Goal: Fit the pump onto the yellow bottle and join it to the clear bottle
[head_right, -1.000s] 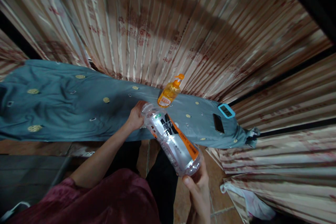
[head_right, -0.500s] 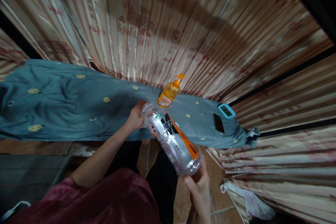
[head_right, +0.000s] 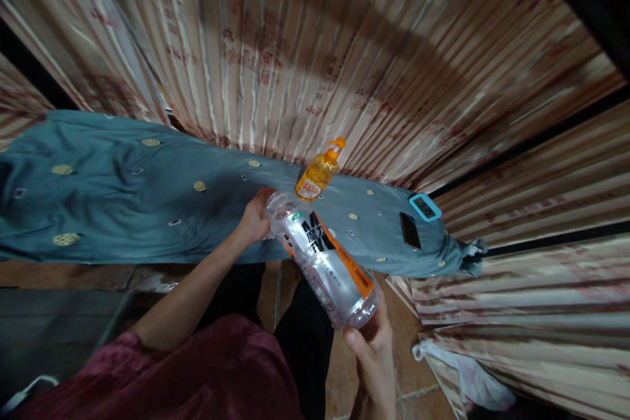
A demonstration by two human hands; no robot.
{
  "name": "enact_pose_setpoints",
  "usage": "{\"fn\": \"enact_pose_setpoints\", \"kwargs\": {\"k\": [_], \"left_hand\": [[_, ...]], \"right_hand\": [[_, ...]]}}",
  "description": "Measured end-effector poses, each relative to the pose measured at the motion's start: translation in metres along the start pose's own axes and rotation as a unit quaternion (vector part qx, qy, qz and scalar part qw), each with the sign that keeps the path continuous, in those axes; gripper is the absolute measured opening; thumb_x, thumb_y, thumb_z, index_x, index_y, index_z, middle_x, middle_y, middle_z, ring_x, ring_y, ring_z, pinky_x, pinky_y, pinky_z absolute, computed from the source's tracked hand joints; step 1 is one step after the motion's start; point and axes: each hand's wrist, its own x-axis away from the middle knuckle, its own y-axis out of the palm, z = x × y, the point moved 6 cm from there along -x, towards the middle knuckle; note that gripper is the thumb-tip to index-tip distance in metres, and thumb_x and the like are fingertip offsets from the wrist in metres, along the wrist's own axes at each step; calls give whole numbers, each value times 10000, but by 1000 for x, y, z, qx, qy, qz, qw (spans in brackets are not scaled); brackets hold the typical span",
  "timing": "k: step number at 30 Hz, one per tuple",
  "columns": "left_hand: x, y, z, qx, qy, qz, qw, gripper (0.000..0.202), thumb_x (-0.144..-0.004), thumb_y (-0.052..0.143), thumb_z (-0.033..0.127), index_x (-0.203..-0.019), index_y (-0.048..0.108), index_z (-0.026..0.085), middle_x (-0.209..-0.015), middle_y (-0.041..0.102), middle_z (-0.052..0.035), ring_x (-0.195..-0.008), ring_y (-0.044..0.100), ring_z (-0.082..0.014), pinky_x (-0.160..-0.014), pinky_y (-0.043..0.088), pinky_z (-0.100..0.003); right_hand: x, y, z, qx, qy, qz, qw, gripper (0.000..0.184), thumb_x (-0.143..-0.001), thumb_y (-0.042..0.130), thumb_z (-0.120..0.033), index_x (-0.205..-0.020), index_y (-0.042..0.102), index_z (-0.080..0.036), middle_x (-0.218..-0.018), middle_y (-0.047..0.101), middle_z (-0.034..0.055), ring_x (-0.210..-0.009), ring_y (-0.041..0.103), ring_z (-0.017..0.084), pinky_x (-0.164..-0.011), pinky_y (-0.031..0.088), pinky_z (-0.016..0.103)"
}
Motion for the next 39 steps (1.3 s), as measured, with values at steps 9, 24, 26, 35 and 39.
{"fn": "enact_pose_setpoints", "kwargs": {"k": [9,24,26,35,39], "left_hand": [[0,-1,4,-8,-4,-10,1000,429,-970,974,623,-1042,800,238,-1129,859,-134,-1131,852,-399,-1059,723,-559],[0,2,-2,-9,3,-8,1000,468,-969,972,665,-1062,803,238,-1128,851,-126,-1133,838,-382,-1058,711,-528],[0,2,-2,-12,1,-8,1000,461,-966,976,656,-1054,802,237,-1119,852,-123,-1135,838,-381,-1057,714,-518],[1,2,-3,-14,12,-5,1000,422,-980,974,617,-1069,811,237,-1136,860,-124,-1121,842,-373,-1043,708,-517],[1,2,-3,-12,9,-6,1000,437,-976,972,626,-1085,817,232,-1138,860,-125,-1122,845,-374,-1043,709,-512]], "right_hand": [[0,6,-7,-22,20,12,999,688,-811,1054,-628,-1422,938,-334,-1382,963,134,-1409,871,473,-1128,740,574],[-2,1,-4,-12,7,18,1000,751,-787,1053,-653,-1460,935,-341,-1288,982,114,-1388,854,438,-1123,694,520],[-2,1,-3,-10,9,22,1000,757,-784,1053,-656,-1467,931,-354,-1309,981,106,-1421,841,437,-1155,677,528],[-2,1,-1,-10,22,17,1000,730,-783,1060,-656,-1440,940,-362,-1358,980,128,-1388,879,466,-1132,718,569],[-1,0,-1,-6,18,20,1000,748,-796,1052,-652,-1477,928,-371,-1359,981,123,-1439,853,457,-1139,712,547]]}}
